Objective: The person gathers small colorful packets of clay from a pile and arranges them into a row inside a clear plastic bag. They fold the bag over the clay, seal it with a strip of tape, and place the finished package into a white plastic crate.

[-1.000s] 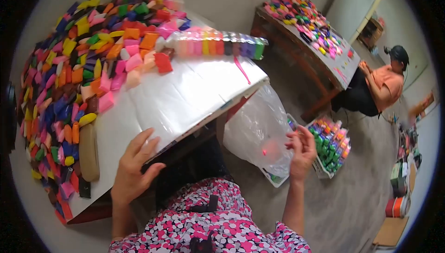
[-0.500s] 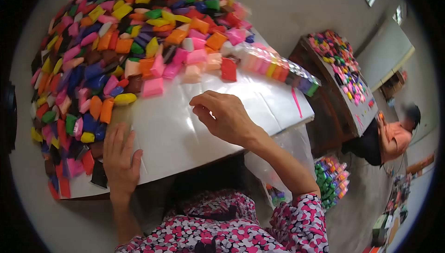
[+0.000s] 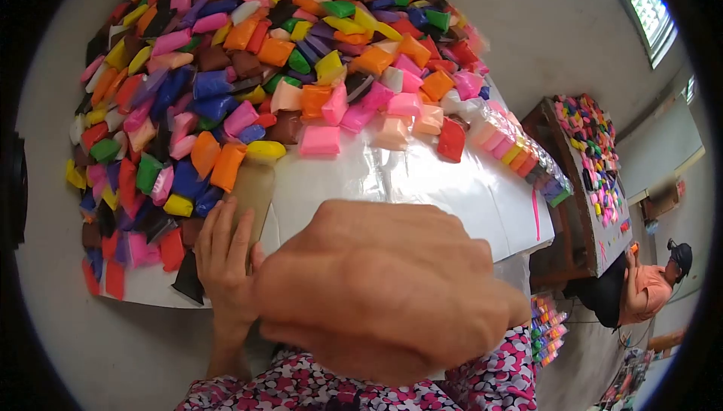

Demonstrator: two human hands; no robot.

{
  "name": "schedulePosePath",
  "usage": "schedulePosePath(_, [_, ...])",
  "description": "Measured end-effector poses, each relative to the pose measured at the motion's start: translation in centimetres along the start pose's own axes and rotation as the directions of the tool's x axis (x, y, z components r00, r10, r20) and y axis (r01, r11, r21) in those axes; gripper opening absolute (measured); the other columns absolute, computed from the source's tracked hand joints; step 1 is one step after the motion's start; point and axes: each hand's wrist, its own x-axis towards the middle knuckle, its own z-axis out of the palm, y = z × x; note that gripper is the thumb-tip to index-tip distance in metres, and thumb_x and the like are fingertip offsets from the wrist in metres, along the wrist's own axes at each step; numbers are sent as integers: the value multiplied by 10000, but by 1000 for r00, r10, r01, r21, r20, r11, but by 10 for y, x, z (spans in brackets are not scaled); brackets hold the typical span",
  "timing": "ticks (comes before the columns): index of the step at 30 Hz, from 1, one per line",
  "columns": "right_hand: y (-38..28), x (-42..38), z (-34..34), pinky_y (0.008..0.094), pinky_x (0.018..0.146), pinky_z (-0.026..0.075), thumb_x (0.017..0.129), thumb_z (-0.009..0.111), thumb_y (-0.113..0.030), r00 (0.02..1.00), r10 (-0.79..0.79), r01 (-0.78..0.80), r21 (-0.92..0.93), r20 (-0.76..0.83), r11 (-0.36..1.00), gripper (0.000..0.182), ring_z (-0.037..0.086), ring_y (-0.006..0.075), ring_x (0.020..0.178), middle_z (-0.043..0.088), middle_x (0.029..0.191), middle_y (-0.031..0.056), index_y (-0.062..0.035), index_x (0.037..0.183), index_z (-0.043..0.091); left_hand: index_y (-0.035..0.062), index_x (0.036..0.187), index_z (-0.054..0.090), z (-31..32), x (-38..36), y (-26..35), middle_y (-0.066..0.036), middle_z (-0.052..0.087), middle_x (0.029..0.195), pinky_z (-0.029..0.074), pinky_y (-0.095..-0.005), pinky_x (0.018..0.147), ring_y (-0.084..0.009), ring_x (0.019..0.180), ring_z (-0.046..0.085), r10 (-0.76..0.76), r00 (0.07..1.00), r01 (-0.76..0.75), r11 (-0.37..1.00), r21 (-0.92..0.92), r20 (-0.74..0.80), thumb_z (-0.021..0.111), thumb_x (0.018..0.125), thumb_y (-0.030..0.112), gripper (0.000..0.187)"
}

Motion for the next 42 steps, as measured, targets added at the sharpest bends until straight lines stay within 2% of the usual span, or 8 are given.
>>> schedulePosePath(4, [18, -3, 40, 376, 574, 504, 782, 761, -57, 994, 11, -11, 0, 108, 1000, 299, 637, 285, 691, 647, 814, 108, 4, 1052, 649, 18, 1269, 592, -2, -2, -2, -183, 541, 1373, 414, -482, 1010, -386, 1293, 492, -6, 1000, 5, 999, -50, -3, 599, 836, 116, 445])
schedulePosePath(9, [95, -26, 102, 402, 563, 492, 724, 661, -124, 990, -140, 139, -372, 25, 918, 178, 577, 289, 644, 515, 738, 96, -47, 776, 509, -13, 1252, 589, 1, -6, -9, -190, 555, 1358, 414, -485, 1027, -417, 1248, 522, 8, 999, -14, 978, -207, -31, 597, 897, 117, 378])
schedulePosePath(15, [127, -39, 101, 450, 568, 487, 808, 642, -118, 992, 103, -62, -417, 78, 907, 153, 639, 334, 701, 594, 766, 126, -34, 869, 529, -17, 1269, 600, -23, 12, -14, -190, 564, 1346, 431, -459, 1010, -381, 1216, 539, -202, 977, 187, 966, -181, -65, 583, 889, 16, 381])
schedulePosePath(19, [132, -51, 107, 463, 598, 508, 879, 629, -143, 930, 339, -263, -386, 145, 885, 136, 668, 355, 723, 646, 783, 149, -43, 903, 540, 25, 1326, 574, -9, 26, -16, -186, 542, 1365, 396, -451, 1037, -363, 1258, 503, -86, 995, 85, 996, -36, -53, 599, 873, 35, 453])
schedulePosePath(25, [123, -46, 90, 426, 616, 524, 864, 682, -127, 949, 312, -280, -313, 54, 908, 181, 680, 324, 736, 670, 815, 142, -61, 1009, 596, -6, 1294, 587, -1, 22, -23, -197, 568, 1337, 389, -441, 1063, -371, 1244, 522, -141, 990, 136, 974, -181, -16, 603, 873, 54, 426])
schedulePosePath(34, [156, 24, 63, 466, 610, 489, 859, 645, -140, 992, 123, -112, -435, -3, 894, 101, 642, 362, 720, 639, 812, 148, -50, 894, 616, -12, 1260, 612, -3, 20, -19, -216, 567, 1324, 389, -469, 1049, -402, 1225, 520, -149, 988, 137, 972, -193, -47, 627, 865, 102, 412])
schedulePosePath(41, [239, 98, 41, 484, 667, 514, 821, 626, -188, 948, 205, -305, -508, -244, 806, 144, 670, 359, 769, 698, 817, 161, -61, 859, 682, 0, 1279, 607, 1, 16, -22, -217, 558, 1335, 380, -491, 1048, -408, 1237, 504, -125, 991, 113, 971, -213, -46, 631, 862, 128, 437])
schedulePosePath(42, [246, 105, 36, 407, 699, 534, 828, 663, -160, 926, 281, -376, -552, -252, 745, 148, 699, 313, 786, 728, 919, 139, -38, 907, 687, 7, 1286, 607, 1, 16, -22, -212, 558, 1342, 372, -498, 1053, -405, 1242, 503, -131, 991, 119, 967, -226, -39, 637, 862, 130, 442])
